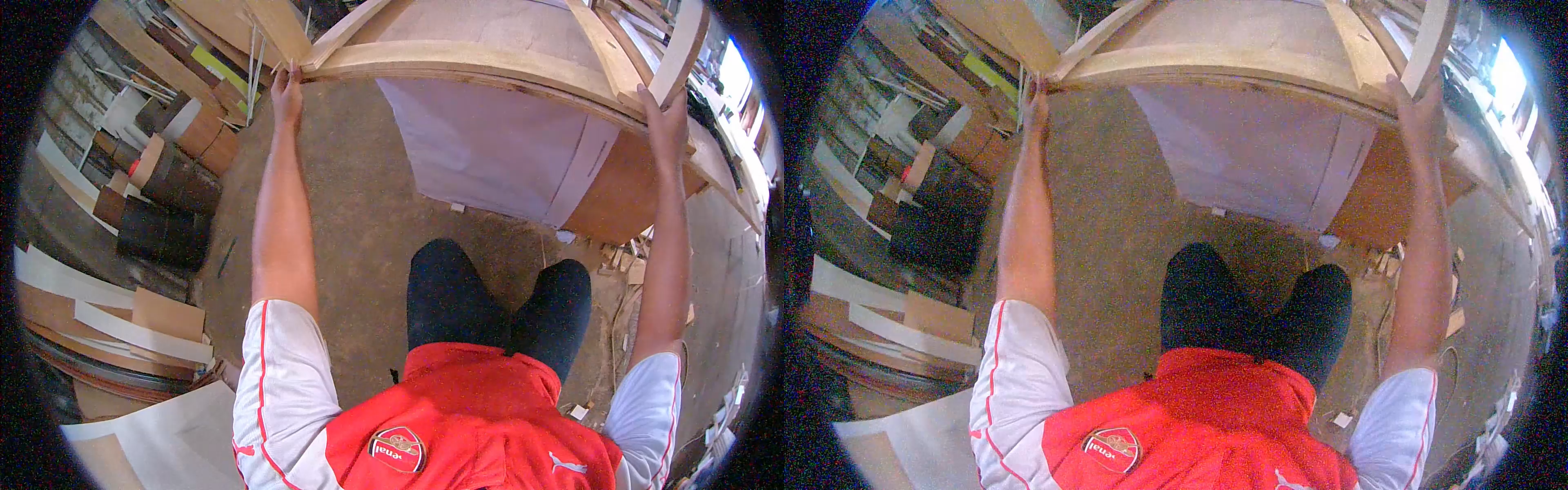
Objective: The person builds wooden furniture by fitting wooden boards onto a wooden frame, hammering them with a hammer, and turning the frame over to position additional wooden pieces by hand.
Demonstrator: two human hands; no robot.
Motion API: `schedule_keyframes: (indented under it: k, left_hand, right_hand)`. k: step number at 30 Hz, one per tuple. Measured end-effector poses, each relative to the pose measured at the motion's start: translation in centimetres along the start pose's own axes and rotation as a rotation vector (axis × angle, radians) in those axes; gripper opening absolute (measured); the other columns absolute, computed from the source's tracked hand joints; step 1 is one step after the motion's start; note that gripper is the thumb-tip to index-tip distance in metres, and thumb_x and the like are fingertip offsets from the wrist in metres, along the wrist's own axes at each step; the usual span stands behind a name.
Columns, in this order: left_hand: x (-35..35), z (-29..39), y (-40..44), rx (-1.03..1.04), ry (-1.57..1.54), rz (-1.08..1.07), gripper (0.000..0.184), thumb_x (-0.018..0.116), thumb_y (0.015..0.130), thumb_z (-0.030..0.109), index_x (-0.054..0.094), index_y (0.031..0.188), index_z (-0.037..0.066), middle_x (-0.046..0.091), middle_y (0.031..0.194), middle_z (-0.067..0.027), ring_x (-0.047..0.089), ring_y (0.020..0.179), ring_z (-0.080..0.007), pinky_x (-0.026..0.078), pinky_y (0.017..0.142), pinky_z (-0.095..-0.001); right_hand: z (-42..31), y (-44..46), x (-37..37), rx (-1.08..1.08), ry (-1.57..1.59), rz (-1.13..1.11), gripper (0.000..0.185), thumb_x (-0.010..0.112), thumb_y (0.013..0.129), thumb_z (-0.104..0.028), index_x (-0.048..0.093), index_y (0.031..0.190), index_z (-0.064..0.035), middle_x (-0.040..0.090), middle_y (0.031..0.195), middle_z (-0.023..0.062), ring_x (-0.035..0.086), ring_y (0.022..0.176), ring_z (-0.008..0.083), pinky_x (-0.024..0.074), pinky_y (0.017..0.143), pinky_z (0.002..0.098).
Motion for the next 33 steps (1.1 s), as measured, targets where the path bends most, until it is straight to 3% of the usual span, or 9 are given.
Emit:
schedule_keyframes:
  k: [10,16,19,26,28,31,33]
  left_hand:
    - [-2.2,-1.3,1.2,-0.056,0.239,-0.019,0.06,0.054,0.1,0.047,0.06,0.127,-0.007,0.067,0.119,-0.0096,0.057,0.109,-0.0159,0.04,0.1,-0.0305]
    - [-1.3,1.9,-0.4,-0.083,0.369,-0.01,0.061,0.055,0.099,0.049,0.063,0.124,-0.006,0.068,0.113,-0.0066,0.056,0.105,-0.0139,0.041,0.097,-0.0294]
    - [-1.7,1.1,0.3,-0.056,0.381,-0.02,0.062,0.056,0.098,0.051,0.063,0.124,-0.005,0.068,0.113,-0.0046,0.056,0.103,-0.0131,0.042,0.095,-0.0287]
    - [-1.4,1.9,0.2,-0.15,0.322,-0.024,0.061,0.057,0.097,0.052,0.063,0.125,-0.002,0.067,0.115,-0.0032,0.056,0.104,-0.0123,0.041,0.095,-0.0276]
    - [-1.0,2.2,0.0,-0.121,0.385,-0.038,0.059,0.057,0.098,0.05,0.062,0.128,-0.001,0.067,0.115,-0.002,0.055,0.104,-0.0121,0.04,0.097,-0.0276]
    - [-1.9,-0.6,1.2,-0.114,0.225,-0.039,0.058,0.057,0.098,0.049,0.061,0.129,-0.001,0.066,0.117,-0.0013,0.055,0.107,-0.0119,0.04,0.098,-0.0283]
    - [-2.0,-1.4,1.4,-0.141,0.173,-0.029,0.059,0.058,0.098,0.048,0.059,0.131,-0.001,0.065,0.12,-0.0018,0.055,0.109,-0.0122,0.039,0.098,-0.0287]
  right_hand:
    - [1.1,0.3,0.5,0.011,-0.068,-0.036,0.068,0.07,0.083,-0.053,0.055,0.124,-0.0011,0.066,0.118,0.0206,0.064,0.11,0.0354,0.0467,0.095,0.0422]
    - [2.1,0.9,0.8,0.061,-0.092,-0.072,0.067,0.072,0.082,-0.055,0.057,0.12,-0.0018,0.066,0.115,0.0192,0.064,0.109,0.0322,0.0459,0.095,0.0407]
    - [0.5,0.6,0.1,-0.046,0.072,-0.06,0.071,0.073,0.08,-0.058,0.056,0.119,-0.0009,0.065,0.112,0.018,0.063,0.107,0.0292,0.0459,0.095,0.0388]
    - [0.8,0.1,-1.0,-0.147,-0.064,-0.265,0.09,0.084,0.071,-0.055,0.045,0.128,0.0026,0.06,0.119,0.0186,0.06,0.108,0.0276,0.0468,0.095,0.0376]
    - [2.1,0.6,-0.4,-0.163,-0.183,-0.148,0.093,0.086,0.068,-0.053,0.044,0.13,0.0037,0.059,0.121,0.0205,0.061,0.109,0.0279,0.0484,0.094,0.0381]
    - [1.3,-1.1,0.0,-0.192,-0.065,0.082,0.1,0.09,0.065,-0.045,0.04,0.136,0.004,0.055,0.127,0.0236,0.061,0.112,0.0301,0.0517,0.093,0.0399]
    - [1.5,-2.0,0.2,-0.324,-0.072,0.175,0.092,0.088,0.068,-0.043,0.044,0.136,0.0001,0.054,0.129,0.0227,0.06,0.114,0.0311,0.0521,0.093,0.0402]
Point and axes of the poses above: each hand's wrist, its own y-axis towards the middle knuckle, its own x-axis out of the palm, z = x × y, the point moved 2 cm from there along y, towards the middle knuckle
